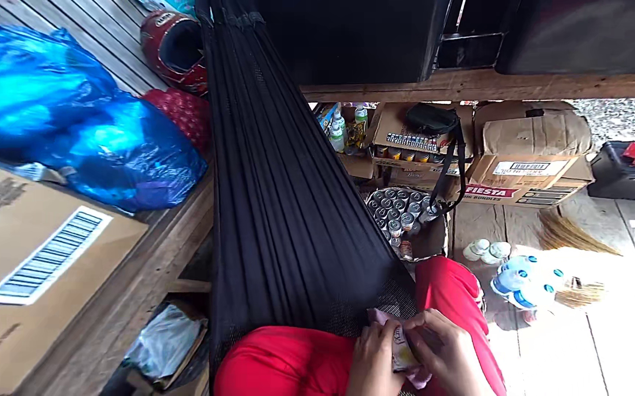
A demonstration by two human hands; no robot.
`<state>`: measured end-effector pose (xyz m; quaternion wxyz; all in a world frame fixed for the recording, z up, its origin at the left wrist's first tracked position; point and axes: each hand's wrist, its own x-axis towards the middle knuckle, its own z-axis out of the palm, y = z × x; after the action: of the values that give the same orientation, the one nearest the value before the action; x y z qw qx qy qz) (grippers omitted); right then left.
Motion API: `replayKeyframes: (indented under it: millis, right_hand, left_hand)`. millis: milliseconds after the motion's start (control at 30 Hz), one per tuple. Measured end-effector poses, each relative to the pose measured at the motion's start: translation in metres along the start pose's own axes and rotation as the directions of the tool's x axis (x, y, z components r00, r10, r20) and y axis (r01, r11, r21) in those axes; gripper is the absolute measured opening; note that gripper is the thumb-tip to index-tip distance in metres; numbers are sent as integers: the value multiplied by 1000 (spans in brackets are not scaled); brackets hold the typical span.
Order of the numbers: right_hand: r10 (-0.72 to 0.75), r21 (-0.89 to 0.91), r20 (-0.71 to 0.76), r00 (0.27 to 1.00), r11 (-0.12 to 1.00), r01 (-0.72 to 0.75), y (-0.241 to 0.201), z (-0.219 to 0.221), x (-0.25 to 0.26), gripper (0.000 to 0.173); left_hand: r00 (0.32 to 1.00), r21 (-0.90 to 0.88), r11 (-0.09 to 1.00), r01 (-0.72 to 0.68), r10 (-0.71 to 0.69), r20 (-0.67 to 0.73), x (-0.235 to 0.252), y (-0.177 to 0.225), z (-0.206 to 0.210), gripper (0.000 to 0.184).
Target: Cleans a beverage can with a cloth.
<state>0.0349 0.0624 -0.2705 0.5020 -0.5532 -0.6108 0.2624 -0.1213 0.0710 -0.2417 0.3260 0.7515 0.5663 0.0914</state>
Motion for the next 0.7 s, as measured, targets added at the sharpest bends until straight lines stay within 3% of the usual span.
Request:
replayKeyframes:
  millis: [133, 267, 500, 700]
  right_hand:
    - [1, -6, -42, 999, 1000, -1, -24, 23, -6, 10]
    - [-28, 85, 61, 998, 996, 23, -36, 15, -15, 9]
    - [22, 267, -104, 994, 964, 7, 14, -19, 13, 5]
    - [-93, 21, -185, 978, 995, 98, 53, -82, 44, 9]
  left_hand:
    - [1000, 42, 999, 9, -8, -15, -14, -13, -17, 67]
    - [998, 50, 999, -18, 21, -61, -12, -24, -18, 67]
    - [964, -30, 995, -99, 88, -250, 24, 23, 23, 65]
    - [900, -34, 988, -148, 120, -420, 68, 77, 61, 59]
